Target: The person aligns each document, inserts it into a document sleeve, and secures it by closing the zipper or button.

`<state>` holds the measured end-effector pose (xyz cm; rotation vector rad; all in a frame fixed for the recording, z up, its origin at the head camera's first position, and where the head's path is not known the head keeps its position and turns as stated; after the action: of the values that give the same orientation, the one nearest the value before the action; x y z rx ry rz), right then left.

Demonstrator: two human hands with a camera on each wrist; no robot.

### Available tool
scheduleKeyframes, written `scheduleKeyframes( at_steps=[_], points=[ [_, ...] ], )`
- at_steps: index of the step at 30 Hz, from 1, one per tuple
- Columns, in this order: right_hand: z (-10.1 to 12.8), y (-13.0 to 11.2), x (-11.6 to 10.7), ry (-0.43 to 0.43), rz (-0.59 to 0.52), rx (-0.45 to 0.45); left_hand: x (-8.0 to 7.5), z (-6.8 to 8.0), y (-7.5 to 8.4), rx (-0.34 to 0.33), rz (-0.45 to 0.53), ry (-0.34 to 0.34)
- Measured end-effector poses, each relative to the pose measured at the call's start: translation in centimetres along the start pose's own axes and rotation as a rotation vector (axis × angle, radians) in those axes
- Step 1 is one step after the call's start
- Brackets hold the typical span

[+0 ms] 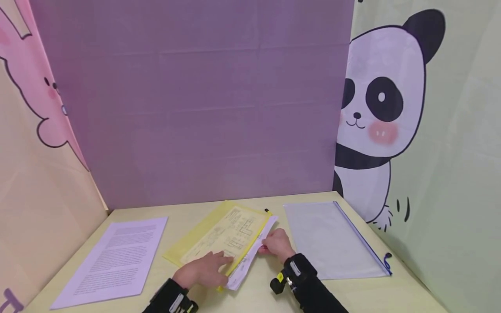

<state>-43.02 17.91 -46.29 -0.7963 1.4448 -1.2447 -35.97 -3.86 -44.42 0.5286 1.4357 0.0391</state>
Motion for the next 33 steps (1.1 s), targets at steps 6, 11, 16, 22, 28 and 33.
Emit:
scheduleKeyframes(
  at_steps=[6, 11, 16, 22, 28, 33],
  points=[
    [0.0, 0.1, -0.3, -0.006, 0.000, 0.018, 0.1, -0.2, 0.1, -0.012, -0.014, -0.006],
    [-0.1, 0.4, -0.4, 0.007, -0.006, 0.044, 0.2, -0.3, 0.3, -0.016, -0.033, -0.005],
    [0.0, 0.4, -0.2, 0.025, 0.042, 0.056, 0.2, -0.1, 0.2, -0.033, -0.023, -0.014],
    [0.1, 0.5, 0.0, 0.007, 0.028, 0.063, 0.1, 0.0, 0.4, -0.023, -0.025, -0.011],
    [1.0, 0.6, 1.2, -0.202, -0.001, 0.115, 0.0, 0.0, 0.4, -0.021, -0.024, -0.009],
    [1.5, 0.6, 1.7, -0.269, 0.006, 0.134, 0.0, -0.2, 0.4, -0.016, -0.035, -0.005]
  ],
)
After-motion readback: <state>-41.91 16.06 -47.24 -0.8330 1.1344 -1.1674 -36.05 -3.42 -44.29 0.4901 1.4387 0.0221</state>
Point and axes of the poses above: each hand's wrist, its own z-axis away from the middle knuckle, its own x-axis out of the palm, y = z × x, the point moved 7 cm from there along -z, towards the middle knuckle, and after that the axes turned 10 degrees about y, right-handed, at the moved point
